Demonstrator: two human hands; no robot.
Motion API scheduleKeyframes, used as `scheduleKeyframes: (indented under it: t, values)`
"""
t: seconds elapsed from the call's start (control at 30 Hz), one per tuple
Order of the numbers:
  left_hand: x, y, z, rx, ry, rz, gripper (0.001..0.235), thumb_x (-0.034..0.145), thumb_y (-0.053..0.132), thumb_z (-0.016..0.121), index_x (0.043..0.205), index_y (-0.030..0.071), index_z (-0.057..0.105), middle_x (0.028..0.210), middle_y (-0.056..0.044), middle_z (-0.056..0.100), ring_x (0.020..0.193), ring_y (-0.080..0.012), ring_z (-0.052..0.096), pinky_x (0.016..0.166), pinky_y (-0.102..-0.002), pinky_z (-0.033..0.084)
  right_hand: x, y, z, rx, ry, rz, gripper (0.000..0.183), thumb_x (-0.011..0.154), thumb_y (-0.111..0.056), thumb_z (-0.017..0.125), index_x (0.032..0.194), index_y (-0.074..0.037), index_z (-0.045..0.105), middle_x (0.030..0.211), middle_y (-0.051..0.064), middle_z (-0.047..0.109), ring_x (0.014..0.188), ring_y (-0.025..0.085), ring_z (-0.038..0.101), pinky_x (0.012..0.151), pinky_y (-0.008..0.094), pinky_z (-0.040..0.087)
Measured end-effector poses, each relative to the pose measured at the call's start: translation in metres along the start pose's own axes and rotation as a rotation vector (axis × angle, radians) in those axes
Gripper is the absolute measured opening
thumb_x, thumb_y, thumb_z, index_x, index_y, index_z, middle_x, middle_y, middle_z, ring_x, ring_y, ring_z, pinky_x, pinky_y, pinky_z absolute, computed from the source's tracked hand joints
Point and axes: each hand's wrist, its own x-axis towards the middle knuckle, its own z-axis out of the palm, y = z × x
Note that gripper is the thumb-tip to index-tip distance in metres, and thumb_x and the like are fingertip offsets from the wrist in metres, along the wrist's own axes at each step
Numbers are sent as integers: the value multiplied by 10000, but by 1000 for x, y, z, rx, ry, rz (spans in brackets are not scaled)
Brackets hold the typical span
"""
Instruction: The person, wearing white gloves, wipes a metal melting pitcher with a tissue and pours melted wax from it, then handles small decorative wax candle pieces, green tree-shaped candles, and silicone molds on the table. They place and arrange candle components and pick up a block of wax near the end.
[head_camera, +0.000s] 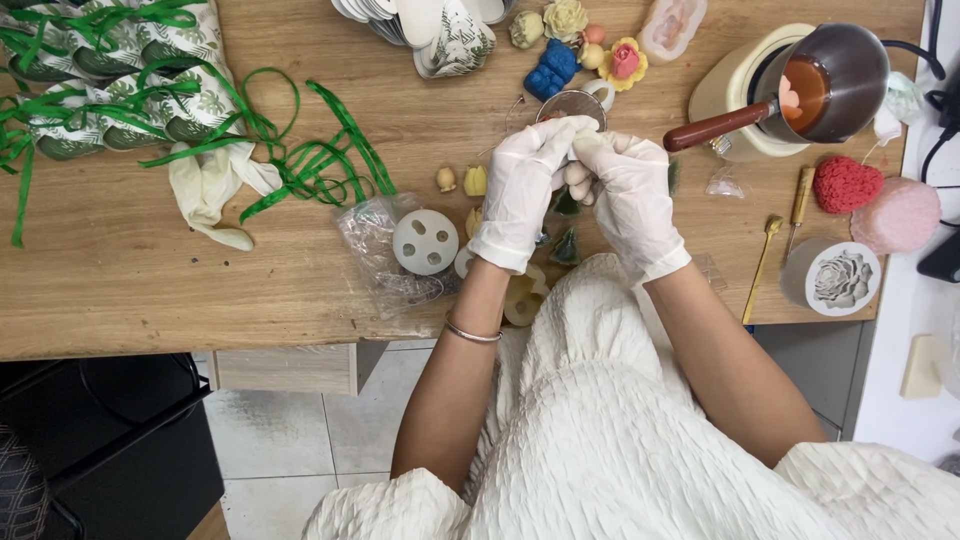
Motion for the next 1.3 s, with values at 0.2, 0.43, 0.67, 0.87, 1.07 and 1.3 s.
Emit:
scheduleKeyframes:
  t: [0.2, 0.43, 0.67, 0.87, 1.07, 1.3]
  values:
    - [6, -23, -17, -12, -93, -2, 287, 1082, 106, 546, 1278, -76, 649, 975, -48, 678, 822, -100, 653, 768, -281, 596, 8, 3, 4, -4, 96, 19, 228, 1003, -164, 709, 821, -28, 686, 686, 33, 665, 535, 71, 558, 486, 207, 404]
    - [3, -26, -15, 80, -66, 2, 349, 1095, 108, 549, 1408, -30, 617, 1076, -86, 637, 935, -137, 607, 837, -283, 535, 17, 3, 5, 31, 136, -13, 270, 1002, -195, 736, 785, -44, 678, 644, 21, 644, 487, 78, 519, 458, 210, 394]
    - [17, -34, -36, 19, 42, 25, 359, 1041, 129, 591, 1373, -7, 606, 1273, -97, 699, 1106, -179, 714, 967, -302, 588, 15, 9, -8, -152, 152, -108, 215, 930, -96, 748, 1112, 0, 691, 966, 58, 745, 760, 95, 687, 669, 217, 556]
    - [5, 0, -6, 1065, 235, 462, 468, 878, 88, 764, 1314, 98, 593, 1197, -118, 558, 1019, -259, 673, 863, -360, 574, 5, 13, -17, -1637, 9, -1133, 381, 808, 4, 697, 1188, -17, 697, 1210, 126, 698, 969, 312, 668, 806, 373, 585]
    - [47, -30, -29, 1161, 222, 432, 540, 883, 51, 729, 1375, 122, 518, 1204, -162, 541, 1092, -311, 628, 926, -409, 542, -18, 30, -52, -1587, -178, -1136, 287, 936, -12, 707, 1219, 13, 673, 1248, 162, 650, 978, 297, 644, 800, 380, 577]
    - [2, 7, -22, 1067, 190, 430, 588, 969, 197, 747, 1467, 93, 453, 1218, -153, 528, 984, -250, 594, 907, -370, 546, -86, 15, -91, -1328, -139, -986, 333, 966, 134, 658, 1266, -1, 610, 1200, 132, 702, 1023, 325, 684, 823, 356, 567]
